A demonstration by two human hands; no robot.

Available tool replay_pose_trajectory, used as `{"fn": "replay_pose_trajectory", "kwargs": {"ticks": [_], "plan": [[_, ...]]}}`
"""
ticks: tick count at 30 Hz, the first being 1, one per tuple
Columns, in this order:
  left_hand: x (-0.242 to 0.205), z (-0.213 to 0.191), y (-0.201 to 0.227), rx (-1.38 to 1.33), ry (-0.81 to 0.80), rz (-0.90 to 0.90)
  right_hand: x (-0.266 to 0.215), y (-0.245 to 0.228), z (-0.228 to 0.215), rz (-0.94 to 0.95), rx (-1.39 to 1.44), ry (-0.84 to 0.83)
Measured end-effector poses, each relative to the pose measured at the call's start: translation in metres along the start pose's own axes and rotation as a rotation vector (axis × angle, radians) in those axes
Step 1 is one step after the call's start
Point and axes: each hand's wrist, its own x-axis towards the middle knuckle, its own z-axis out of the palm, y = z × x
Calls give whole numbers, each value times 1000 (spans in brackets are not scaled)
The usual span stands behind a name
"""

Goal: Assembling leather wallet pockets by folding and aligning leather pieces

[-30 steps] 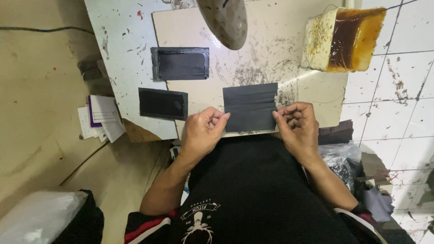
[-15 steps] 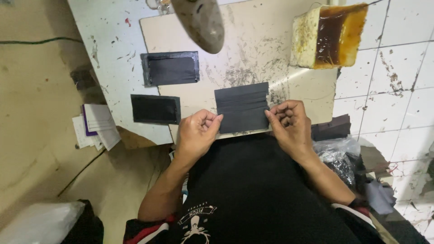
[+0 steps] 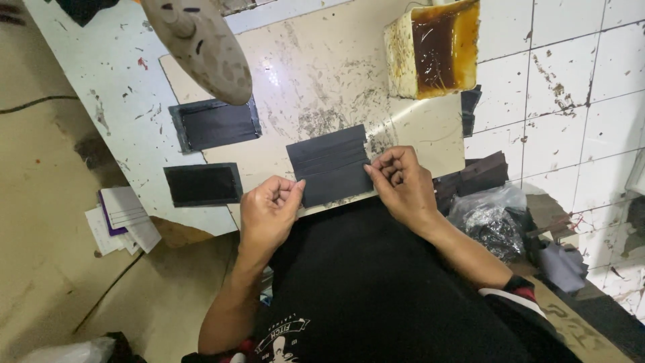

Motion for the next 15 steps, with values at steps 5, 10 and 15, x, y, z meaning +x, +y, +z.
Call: {"fn": "replay_pose_trajectory", "kwargs": {"ticks": [5, 10, 15], "plan": [[0, 1, 0, 32, 14, 17, 1, -7, 0, 40, -15, -5], [-2, 0, 8, 65, 24, 28, 2, -11, 0, 15, -27, -2], [-3, 0, 7, 53, 23, 28, 1, -11, 1, 38, -75, 4]]}}
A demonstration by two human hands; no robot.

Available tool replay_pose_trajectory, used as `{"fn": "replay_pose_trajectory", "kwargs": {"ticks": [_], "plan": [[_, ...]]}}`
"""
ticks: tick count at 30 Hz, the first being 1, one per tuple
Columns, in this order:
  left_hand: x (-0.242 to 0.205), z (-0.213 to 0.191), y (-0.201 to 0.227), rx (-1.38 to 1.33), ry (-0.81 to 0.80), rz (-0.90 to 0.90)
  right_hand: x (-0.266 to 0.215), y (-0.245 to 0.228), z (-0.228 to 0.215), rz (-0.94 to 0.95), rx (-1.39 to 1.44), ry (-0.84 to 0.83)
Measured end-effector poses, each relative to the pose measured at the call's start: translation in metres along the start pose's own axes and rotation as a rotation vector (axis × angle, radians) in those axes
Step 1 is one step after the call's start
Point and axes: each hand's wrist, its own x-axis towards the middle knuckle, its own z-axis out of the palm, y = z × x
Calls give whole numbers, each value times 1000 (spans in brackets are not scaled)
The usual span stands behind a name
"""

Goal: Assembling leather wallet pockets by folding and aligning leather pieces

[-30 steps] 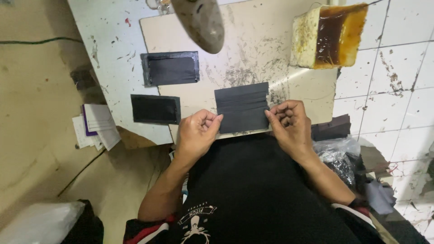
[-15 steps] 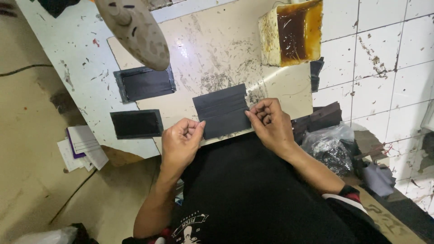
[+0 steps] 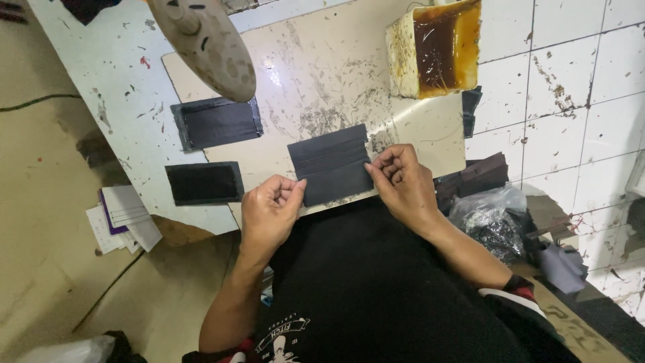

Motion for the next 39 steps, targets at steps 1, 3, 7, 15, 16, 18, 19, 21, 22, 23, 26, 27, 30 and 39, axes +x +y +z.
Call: {"fn": "replay_pose_trajectory", "kwargs": {"ticks": [1, 3, 7, 15, 16, 18, 19, 21, 22, 23, 26, 27, 30, 39], "plan": [[0, 0, 0, -1, 1, -1, 0, 0, 0, -1, -1, -1], [0, 0, 0, -5, 0, -9, 0, 0, -1, 14, 6, -4], [0, 2, -3, -15, 14, -17, 1, 2, -1, 15, 2, -17], [-1, 6, -13, -36, 44, 13, 1, -2, -4, 44, -23, -54], [-1, 6, -15, -36, 56, 7, 1, 1, -3, 38, -21, -65], [0, 7, -18, -32, 34, 20, 1, 6, -2, 46, -16, -50], [-2, 4, -15, -33, 37, 18, 1, 6, -1, 44, -17, -53], [-3, 0, -6, -49, 35, 17, 1, 6, -1, 45, -6, -40], [-3, -1, -5, -50, 34, 17, 1, 2, -1, 44, -7, -40], [-3, -2, -3, -30, 24, 15, 0, -2, -2, 28, -13, -37], [-3, -2, -4, -14, 20, 15, 0, -5, -2, 4, -14, -30], [-2, -1, -5, -16, 28, 17, 0, -5, -1, -2, -9, -27], [-1, 0, -8, -11, 22, 18, 0, 0, -2, 2, -5, -28], [-1, 3, -7, 26, 44, 29, 0, -3, -2, 18, -1, -28]]}}
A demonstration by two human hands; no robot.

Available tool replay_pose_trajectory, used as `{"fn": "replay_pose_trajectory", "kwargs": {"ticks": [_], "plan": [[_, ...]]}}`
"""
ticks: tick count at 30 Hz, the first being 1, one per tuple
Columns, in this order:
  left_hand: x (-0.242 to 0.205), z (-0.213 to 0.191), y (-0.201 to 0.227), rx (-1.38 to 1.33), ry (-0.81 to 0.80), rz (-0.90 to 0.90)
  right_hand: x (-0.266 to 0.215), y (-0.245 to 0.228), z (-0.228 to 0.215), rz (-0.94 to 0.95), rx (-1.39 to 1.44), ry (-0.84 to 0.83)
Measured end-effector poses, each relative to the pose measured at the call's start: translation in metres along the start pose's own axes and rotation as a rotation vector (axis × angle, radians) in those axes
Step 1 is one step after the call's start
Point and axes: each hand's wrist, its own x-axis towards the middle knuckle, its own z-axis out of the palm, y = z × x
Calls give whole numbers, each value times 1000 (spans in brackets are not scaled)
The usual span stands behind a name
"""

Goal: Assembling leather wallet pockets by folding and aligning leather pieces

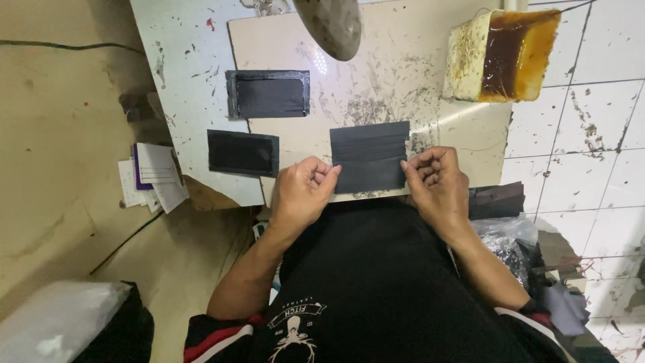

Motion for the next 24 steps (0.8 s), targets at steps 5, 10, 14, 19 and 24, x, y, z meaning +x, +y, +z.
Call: {"fn": "replay_pose_trajectory", "kwargs": {"ticks": [5, 10, 14, 19, 24], "plan": [[1, 2, -2, 4, 2, 19, 0, -2, -1, -24, -24, 9], [0, -2, 2, 16, -26, -13, -1, -1, 1, -4, -65, 17], [1, -1, 2, 30, -40, -39, -1, 4, 4, -81, -89, 66], [3, 0, 0, 38, -59, -40, -3, 44, 19, -368, -234, 192], [0, -2, 10, 35, -39, -59, -9, 25, 21, -781, -335, 306]]}}
